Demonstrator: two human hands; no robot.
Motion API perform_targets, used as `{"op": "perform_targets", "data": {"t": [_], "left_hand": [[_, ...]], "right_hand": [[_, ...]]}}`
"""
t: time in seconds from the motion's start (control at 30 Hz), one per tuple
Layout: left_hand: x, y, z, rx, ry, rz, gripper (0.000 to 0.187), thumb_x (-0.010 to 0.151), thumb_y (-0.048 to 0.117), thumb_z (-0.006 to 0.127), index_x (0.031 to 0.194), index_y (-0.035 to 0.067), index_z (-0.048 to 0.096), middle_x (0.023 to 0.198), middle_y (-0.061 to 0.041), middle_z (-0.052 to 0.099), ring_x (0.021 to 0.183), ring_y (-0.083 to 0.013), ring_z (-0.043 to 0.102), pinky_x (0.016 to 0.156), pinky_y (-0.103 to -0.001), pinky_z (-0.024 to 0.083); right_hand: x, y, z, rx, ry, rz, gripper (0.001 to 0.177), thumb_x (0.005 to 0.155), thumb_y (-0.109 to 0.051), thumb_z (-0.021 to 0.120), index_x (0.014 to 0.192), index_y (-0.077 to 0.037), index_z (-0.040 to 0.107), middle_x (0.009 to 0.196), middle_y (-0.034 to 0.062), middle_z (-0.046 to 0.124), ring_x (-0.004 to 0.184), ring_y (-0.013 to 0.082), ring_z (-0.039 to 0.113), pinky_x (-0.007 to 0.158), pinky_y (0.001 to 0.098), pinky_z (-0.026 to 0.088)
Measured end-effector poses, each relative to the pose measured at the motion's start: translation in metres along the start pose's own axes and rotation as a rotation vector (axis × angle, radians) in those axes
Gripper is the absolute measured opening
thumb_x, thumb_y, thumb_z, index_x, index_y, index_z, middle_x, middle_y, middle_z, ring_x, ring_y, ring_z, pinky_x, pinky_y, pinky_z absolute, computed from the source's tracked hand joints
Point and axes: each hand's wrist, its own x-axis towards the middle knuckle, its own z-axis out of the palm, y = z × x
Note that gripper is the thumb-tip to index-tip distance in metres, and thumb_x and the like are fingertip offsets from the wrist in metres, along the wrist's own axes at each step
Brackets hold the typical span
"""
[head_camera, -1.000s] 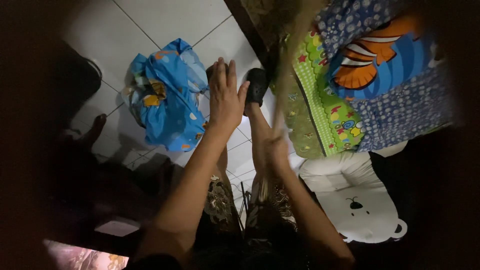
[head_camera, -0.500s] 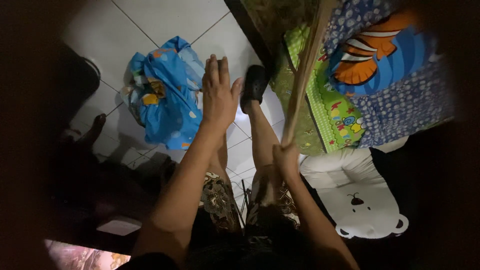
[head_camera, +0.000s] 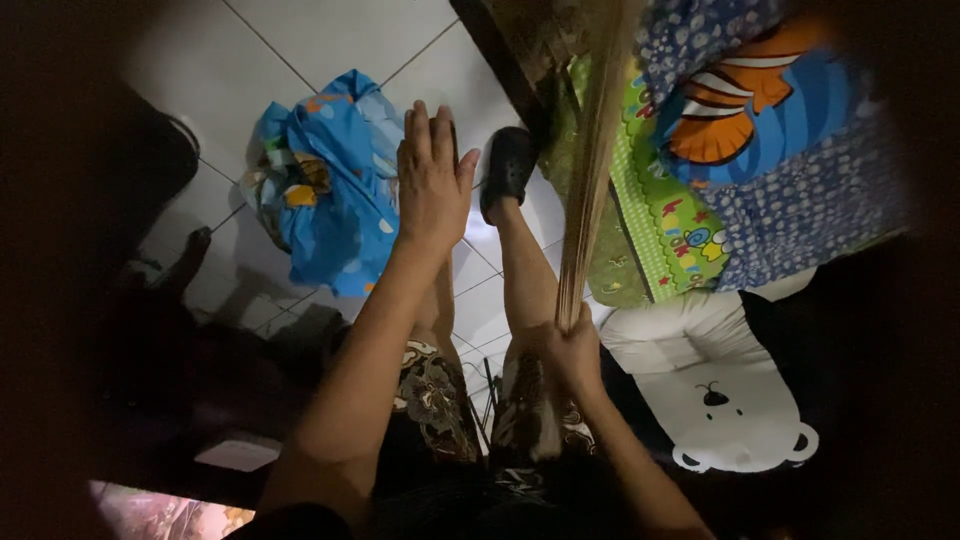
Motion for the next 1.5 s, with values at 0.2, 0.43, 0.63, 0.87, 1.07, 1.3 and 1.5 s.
{"op": "perform_targets", "data": {"t": [0.2,0.43,0.63,0.87,1.07,1.3,1.5], "left_hand": [[-0.003,-0.003,0.016,0.006,0.06,0.011,0.065,0.107,0.033,0.059,0.155,-0.005,0.036,0.162,-0.033,0.027,0.149,-0.0512,0.03,0.121,-0.057,0.029],[-0.003,-0.003,0.007,0.012,0.069,0.001,0.065,0.109,0.033,0.06,0.157,-0.003,0.036,0.161,-0.031,0.03,0.149,-0.0505,0.032,0.123,-0.056,0.03],[-0.005,-0.004,0.011,0.008,0.067,-0.005,0.066,0.107,0.035,0.06,0.155,-0.004,0.035,0.161,-0.033,0.03,0.149,-0.0507,0.031,0.122,-0.055,0.03],[-0.005,0.003,0.003,-0.001,0.059,-0.077,0.065,0.107,0.032,0.059,0.158,-0.002,0.038,0.16,-0.031,0.031,0.148,-0.0495,0.032,0.122,-0.055,0.03],[-0.006,-0.008,0.003,0.023,0.095,-0.044,0.064,0.108,0.033,0.059,0.154,-0.005,0.037,0.161,-0.033,0.029,0.15,-0.0499,0.03,0.123,-0.055,0.03],[0.001,-0.005,0.004,-0.009,0.167,-0.017,0.063,0.108,0.032,0.059,0.156,-0.004,0.037,0.162,-0.031,0.03,0.151,-0.049,0.031,0.124,-0.054,0.033],[0.005,-0.013,0.003,0.034,0.1,-0.073,0.066,0.105,0.034,0.058,0.154,-0.006,0.037,0.16,-0.034,0.027,0.148,-0.0503,0.029,0.121,-0.054,0.033]], "right_hand": [[-0.022,0.005,0.031,-0.025,-0.275,0.148,0.064,0.085,-0.01,0.064,0.138,0.011,0.035,0.074,0.0246,0.072,0.053,0.0284,0.064,0.051,0.0425,0.054],[-0.026,0.022,0.012,-0.158,-0.174,-0.159,0.057,0.086,-0.019,0.069,0.131,0.012,0.051,0.061,0.0151,0.064,0.051,0.0217,0.064,0.048,0.0395,0.052],[0.101,0.044,0.042,-0.049,-0.004,-0.024,0.047,0.088,-0.028,0.071,0.108,0.013,0.061,0.06,0.0156,0.064,0.048,0.0212,0.062,0.042,0.0414,0.051],[0.036,0.056,0.07,-0.297,-0.281,-0.125,0.037,0.081,-0.013,0.07,0.099,0.018,0.061,0.062,0.022,0.069,0.056,0.0283,0.07,0.052,0.039,0.056],[0.028,-0.018,0.0,-0.228,-0.041,-0.122,0.069,0.086,-0.013,0.067,0.142,0.013,0.037,0.067,0.0265,0.068,0.055,0.0324,0.068,0.046,0.0459,0.053],[0.185,0.02,0.045,-0.401,0.132,-0.371,0.032,0.09,-0.016,0.071,0.111,0.005,0.06,0.082,0.0217,0.071,0.07,0.0281,0.072,0.063,0.0381,0.057],[0.039,-0.08,0.019,0.201,-0.222,-0.024,0.041,0.092,-0.003,0.053,0.133,-0.002,0.057,0.081,0.0241,0.066,0.066,0.0292,0.057,0.052,0.0423,0.045]]}}
